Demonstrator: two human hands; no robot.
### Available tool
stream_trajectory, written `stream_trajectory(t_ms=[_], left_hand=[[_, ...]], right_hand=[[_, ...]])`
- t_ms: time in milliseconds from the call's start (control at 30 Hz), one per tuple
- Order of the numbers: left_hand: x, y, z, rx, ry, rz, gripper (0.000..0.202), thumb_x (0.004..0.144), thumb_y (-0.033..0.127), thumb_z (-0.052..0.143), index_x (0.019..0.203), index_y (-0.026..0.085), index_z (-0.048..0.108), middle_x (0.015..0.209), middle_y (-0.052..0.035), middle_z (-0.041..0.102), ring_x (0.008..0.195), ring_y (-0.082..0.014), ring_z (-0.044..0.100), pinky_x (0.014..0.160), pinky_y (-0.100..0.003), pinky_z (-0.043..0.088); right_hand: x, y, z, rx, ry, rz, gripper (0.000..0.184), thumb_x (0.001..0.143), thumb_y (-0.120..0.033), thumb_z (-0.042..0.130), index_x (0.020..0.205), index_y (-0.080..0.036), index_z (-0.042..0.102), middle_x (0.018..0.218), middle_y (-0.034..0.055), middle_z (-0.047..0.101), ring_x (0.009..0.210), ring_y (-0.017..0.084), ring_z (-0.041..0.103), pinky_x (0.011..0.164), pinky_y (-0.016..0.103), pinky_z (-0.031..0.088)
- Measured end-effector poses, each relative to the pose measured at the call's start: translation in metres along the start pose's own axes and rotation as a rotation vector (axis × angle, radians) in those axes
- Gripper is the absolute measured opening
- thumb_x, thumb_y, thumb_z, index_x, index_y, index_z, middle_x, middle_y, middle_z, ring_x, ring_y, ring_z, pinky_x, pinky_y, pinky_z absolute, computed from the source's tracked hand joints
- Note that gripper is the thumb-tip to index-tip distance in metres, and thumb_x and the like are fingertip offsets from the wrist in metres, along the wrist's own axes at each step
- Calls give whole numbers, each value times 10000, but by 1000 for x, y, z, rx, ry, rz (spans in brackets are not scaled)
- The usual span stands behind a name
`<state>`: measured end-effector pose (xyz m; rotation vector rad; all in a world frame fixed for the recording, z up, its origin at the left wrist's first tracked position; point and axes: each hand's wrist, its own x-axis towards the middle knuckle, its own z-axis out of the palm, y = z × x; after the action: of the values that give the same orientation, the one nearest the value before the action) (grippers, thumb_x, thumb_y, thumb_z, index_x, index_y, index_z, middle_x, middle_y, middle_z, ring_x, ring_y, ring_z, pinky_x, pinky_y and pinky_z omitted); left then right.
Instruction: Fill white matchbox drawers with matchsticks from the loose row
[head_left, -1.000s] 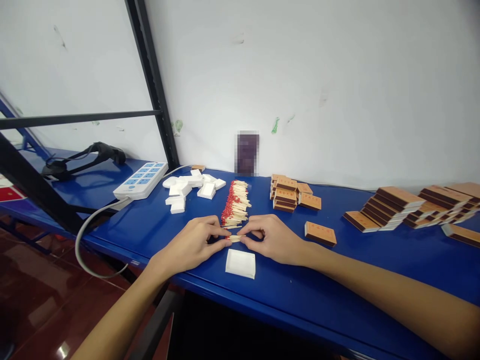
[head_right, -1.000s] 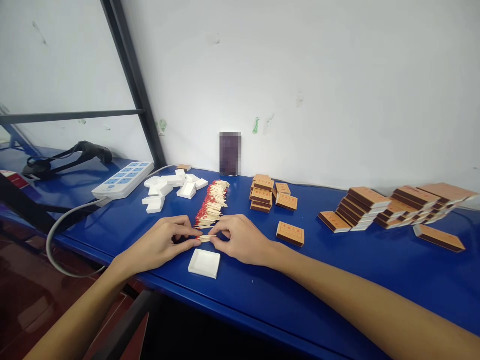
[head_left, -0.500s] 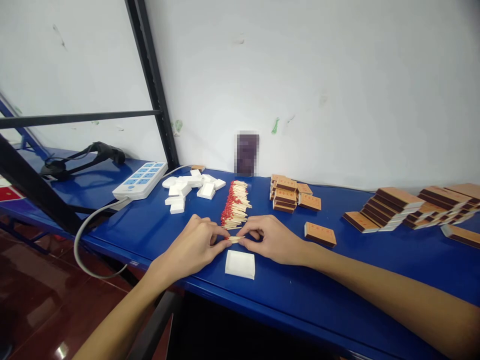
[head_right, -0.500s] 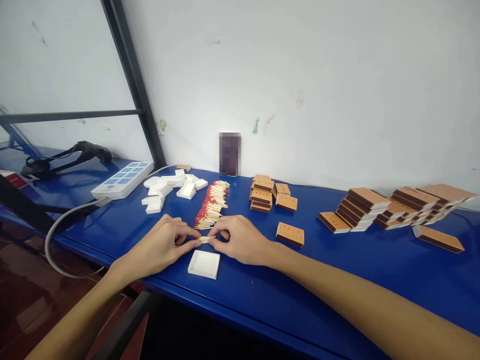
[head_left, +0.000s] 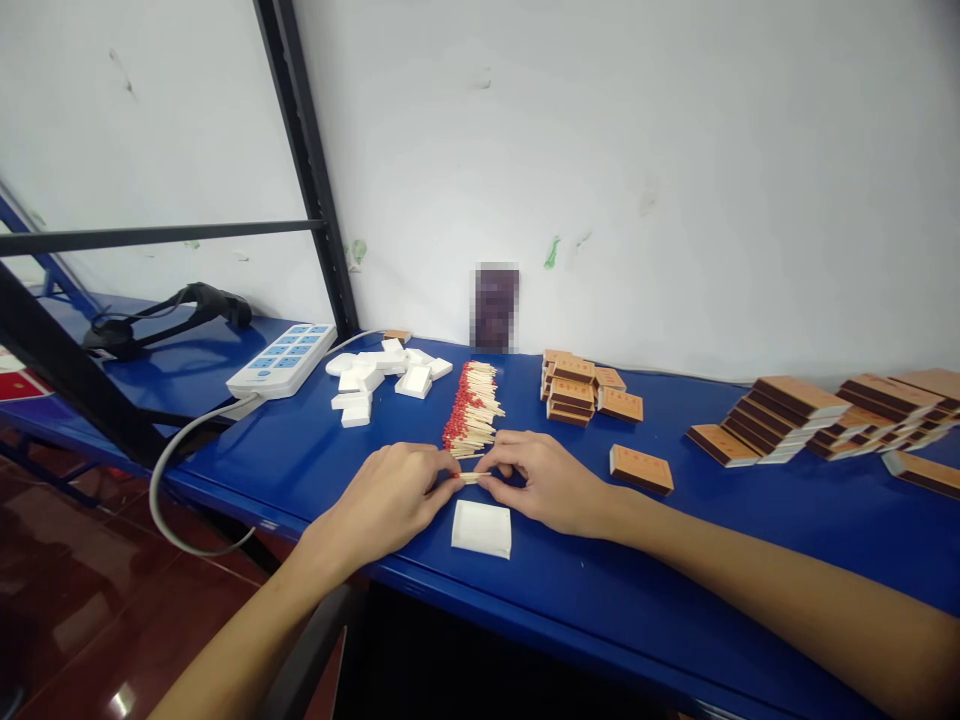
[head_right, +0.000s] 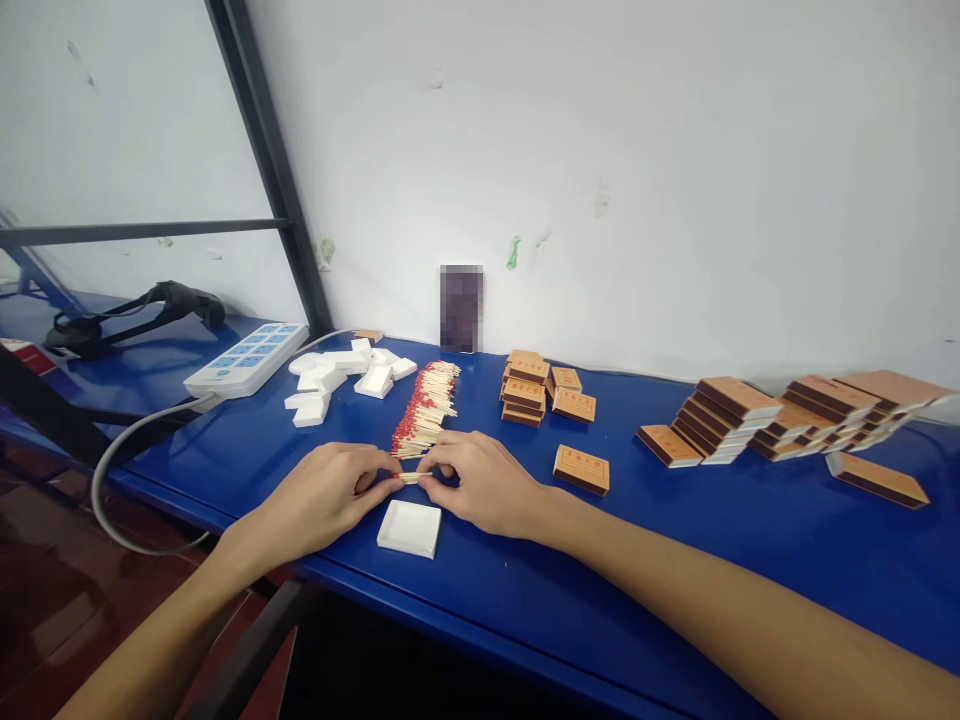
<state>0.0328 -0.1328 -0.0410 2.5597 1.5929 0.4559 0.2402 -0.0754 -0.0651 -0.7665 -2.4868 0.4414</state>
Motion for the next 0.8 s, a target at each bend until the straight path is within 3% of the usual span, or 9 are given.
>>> stream_trajectory(t_ms=[167, 300, 567, 800], left_hand=[[0, 1, 2, 83, -34, 36, 211, 999, 302, 404, 934, 191, 571, 904, -27, 656, 745, -194, 610, 616, -283, 370], [1, 4, 2, 182, -69, 86, 220, 1022, 290, 337, 952, 181, 515, 893, -45, 644, 744, -221, 616, 601, -306, 379], [3, 2, 3, 225, -84, 146, 212, 1032, 276, 298, 966, 180, 475, 918, -56, 639, 762, -228, 629, 621, -326, 421], [4, 1, 1, 220, -120, 139, 246, 1035, 299, 278, 975, 174, 482, 958, -76, 650, 790, -237, 643, 651, -343, 450]], right_hand=[[3, -2, -2, -28, -42, 38, 77, 866, -219, 582, 822, -184, 634, 751, -17, 541, 670, 104, 491, 634, 243, 355], [4, -6, -6, -94, -107, 36, 85, 891, -213, 534, 814, -187, 558, 770, -19, 559, 668, 108, 480, 616, 247, 334], [5, -13, -14, -270, -212, -38, 149, 967, -246, 420, 840, -190, 474, 860, 3, 599, 683, 127, 493, 656, 289, 319], [7, -14, -16, -391, -292, -6, 144, 968, -255, 406, 864, -182, 473, 814, 36, 615, 646, 156, 542, 555, 289, 264]])
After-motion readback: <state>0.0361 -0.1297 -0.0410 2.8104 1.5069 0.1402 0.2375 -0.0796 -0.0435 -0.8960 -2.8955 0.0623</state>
